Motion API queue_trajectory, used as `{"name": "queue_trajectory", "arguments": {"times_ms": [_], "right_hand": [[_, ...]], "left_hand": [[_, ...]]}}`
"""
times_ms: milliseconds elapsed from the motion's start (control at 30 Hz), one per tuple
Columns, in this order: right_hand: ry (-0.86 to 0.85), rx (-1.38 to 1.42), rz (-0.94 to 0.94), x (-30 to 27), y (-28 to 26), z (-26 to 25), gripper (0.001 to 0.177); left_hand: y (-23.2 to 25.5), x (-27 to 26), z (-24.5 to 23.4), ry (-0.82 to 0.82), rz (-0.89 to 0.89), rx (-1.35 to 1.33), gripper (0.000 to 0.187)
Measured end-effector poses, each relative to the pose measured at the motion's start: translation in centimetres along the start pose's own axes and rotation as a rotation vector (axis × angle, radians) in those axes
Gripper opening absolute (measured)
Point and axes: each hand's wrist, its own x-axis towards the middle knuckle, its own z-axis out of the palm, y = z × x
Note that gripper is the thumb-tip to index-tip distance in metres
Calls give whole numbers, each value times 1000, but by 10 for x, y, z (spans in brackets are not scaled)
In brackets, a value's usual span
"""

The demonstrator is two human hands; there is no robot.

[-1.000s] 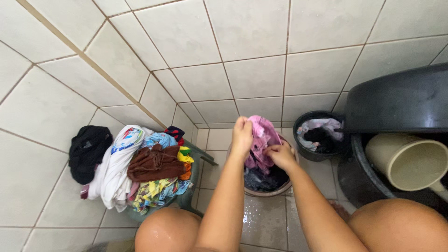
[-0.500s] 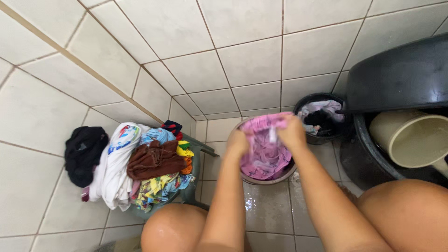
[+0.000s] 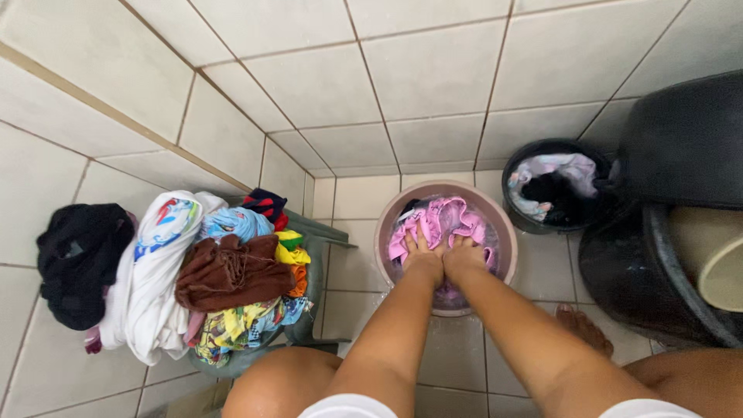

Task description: The person washes several items of clothing by hand in a basin of soapy water, scrubbing, wringing, and rinsing them before placing them in a separate bucket.

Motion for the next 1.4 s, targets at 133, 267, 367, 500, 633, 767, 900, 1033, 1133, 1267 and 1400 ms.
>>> {"name": "queue_trajectory", "arguments": {"times_ms": [133,267,367,500,633,767,900,1033,1133,1267,1400], "right_hand": [[3,18,-108,-5,15,6,48],[5,11,-114,11,15,26,49],[-28,47,-100,18,8,39,45],[-116,124,-65,10,9,27,43],[34,202,-54,-4,32,21,40],[155,198,-48,-9,44,12,38],[144,-9,49,-55,81,-39,34],[257,-37,170,-109,131,-96,32],[382,-4,119,-136,171,-131,35],[378,-211,13,-201,180,-182,32],[410,-127,62,-269,173,-216,40]], "left_hand": [[2,13,5,-115,32,138,92],[-4,52,31,-39,-28,163,86],[-7,60,43,-29,-67,188,81],[-2,40,44,23,-45,47,76],[-18,29,42,565,21,-467,71],[-54,21,22,890,-303,-790,26],[-108,-26,-48,996,-318,-220,21],[-131,-112,-106,1130,-280,51,23],[-135,-162,-149,790,-328,-3,27],[-141,-231,-184,680,-309,55,30],[-154,-260,-194,543,-320,31,53]]}}
